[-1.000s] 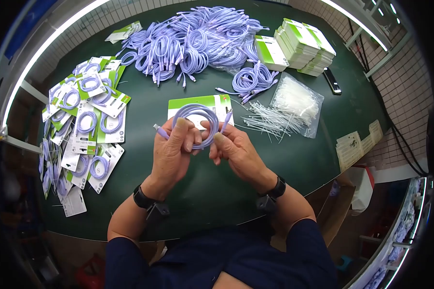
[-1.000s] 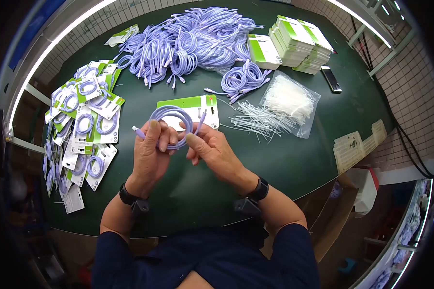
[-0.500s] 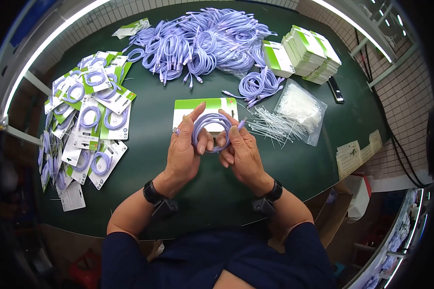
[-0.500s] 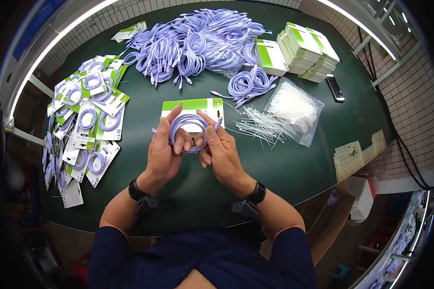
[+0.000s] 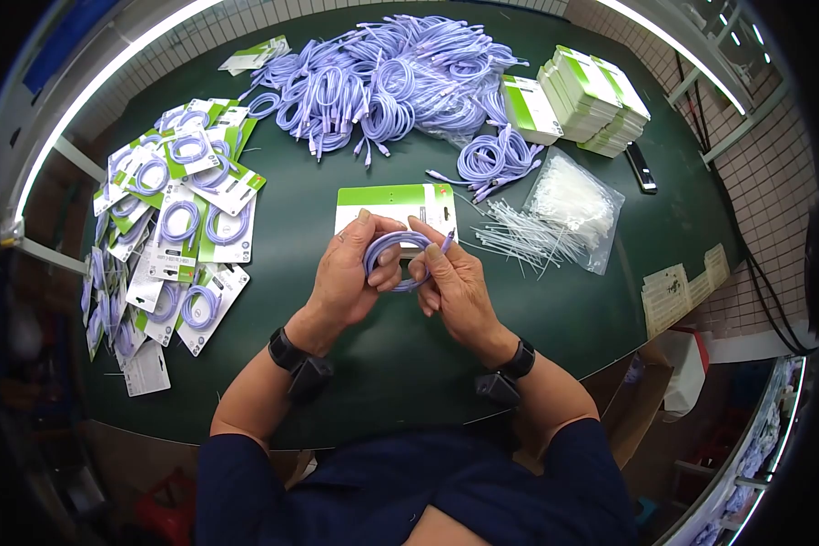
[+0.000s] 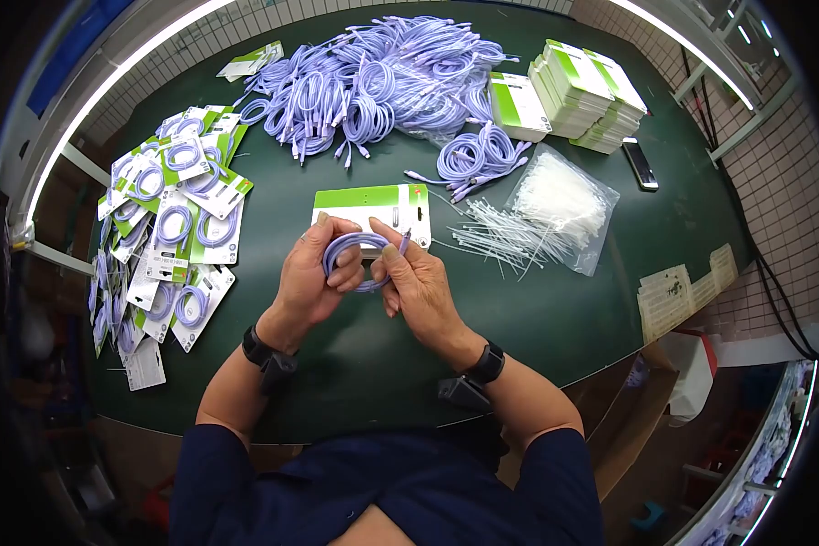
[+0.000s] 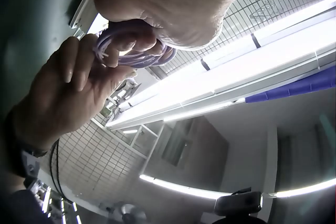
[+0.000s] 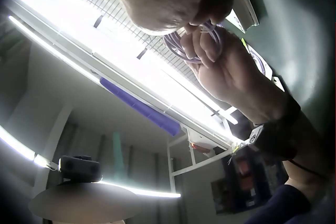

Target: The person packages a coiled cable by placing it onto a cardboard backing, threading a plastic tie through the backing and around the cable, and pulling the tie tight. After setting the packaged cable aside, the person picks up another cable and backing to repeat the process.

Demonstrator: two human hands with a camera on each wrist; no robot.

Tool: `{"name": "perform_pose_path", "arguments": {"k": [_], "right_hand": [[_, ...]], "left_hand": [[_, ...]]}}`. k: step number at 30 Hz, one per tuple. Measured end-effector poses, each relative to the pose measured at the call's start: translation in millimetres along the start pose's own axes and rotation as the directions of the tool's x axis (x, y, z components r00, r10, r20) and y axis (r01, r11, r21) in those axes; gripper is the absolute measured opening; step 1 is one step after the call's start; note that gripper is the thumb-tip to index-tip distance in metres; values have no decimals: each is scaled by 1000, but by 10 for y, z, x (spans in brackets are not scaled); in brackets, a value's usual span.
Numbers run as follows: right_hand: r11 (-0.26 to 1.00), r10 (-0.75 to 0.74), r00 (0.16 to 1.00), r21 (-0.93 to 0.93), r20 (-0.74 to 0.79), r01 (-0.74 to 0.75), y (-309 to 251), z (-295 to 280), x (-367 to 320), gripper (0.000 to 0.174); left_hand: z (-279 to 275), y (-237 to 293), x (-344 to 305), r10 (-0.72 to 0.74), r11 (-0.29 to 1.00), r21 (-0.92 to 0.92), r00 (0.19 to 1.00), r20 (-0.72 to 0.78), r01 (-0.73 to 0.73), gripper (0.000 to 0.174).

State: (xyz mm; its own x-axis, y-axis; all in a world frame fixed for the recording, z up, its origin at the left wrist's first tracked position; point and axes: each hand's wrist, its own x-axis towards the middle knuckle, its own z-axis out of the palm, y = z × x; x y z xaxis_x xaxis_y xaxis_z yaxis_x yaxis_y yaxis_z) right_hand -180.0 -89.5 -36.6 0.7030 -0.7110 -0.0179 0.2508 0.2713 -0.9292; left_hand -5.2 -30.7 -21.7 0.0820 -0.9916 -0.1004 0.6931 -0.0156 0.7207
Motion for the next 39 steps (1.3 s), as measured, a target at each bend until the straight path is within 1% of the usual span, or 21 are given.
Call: {"name": "perform_pose_path", "arguments": {"k": [3,6,7,10,11,14,15,18,19,22,27,30,31,34,35,38,39], "right_hand": [[1000,8,1000,-31,5,-8,-8,-7,17,45],[990,-20,998,-138,52,27,-13,-13,0,45],[990,-15,999,-136,49,22,-13,-4,-2,45],[995,-65,998,-71,-8,65,0,47,-22,45],[997,-45,999,-67,-14,43,3,48,-35,45],[992,-66,997,-102,27,69,-5,18,-8,43],[994,-37,999,-97,26,40,5,10,0,43],[948,-113,993,-298,28,116,32,0,28,40],[948,-112,993,-296,30,116,41,1,29,40],[927,-111,994,-363,-20,96,34,-19,57,36],[916,-200,979,-362,-36,174,79,-59,63,33],[926,-214,976,-326,-45,188,67,-85,74,32],[926,-215,976,-326,-46,188,70,-90,70,32],[964,-119,993,-243,-21,111,84,-106,80,33],[965,-116,993,-240,-23,107,84,-96,76,33],[983,-32,999,-182,5,33,57,-54,36,35],[983,-28,1000,-181,3,28,69,-56,27,35]], "left_hand": [[20,8,-12,14,1000,-26,1000,6,-14,46],[-6,35,-29,-83,996,-38,996,-40,81,33],[11,47,-26,-87,996,-40,995,-43,86,33],[37,61,-29,-40,998,38,988,-150,46,22],[35,50,-38,-54,998,27,985,-163,60,22],[7,26,-43,-13,1000,16,984,-176,16,19],[11,33,-36,-27,1000,2,980,-198,28,19],[44,85,3,16,975,221,975,-222,34,15],[20,76,2,18,974,222,974,-224,33,15],[-83,56,83,-23,950,302,986,-163,72,20],[-56,16,80,6,944,329,992,-129,37,22],[8,-43,59,168,893,436,980,-106,-107,25],[5,-48,53,168,893,437,980,-105,-106,25],[-22,-47,54,211,871,473,971,-111,-135,21],[-32,-42,48,206,871,473,972,-114,-130,21],[-58,-30,30,161,877,475,975,-156,-70,17],[-74,-27,27,158,879,472,975,-158,-66,17]]}}
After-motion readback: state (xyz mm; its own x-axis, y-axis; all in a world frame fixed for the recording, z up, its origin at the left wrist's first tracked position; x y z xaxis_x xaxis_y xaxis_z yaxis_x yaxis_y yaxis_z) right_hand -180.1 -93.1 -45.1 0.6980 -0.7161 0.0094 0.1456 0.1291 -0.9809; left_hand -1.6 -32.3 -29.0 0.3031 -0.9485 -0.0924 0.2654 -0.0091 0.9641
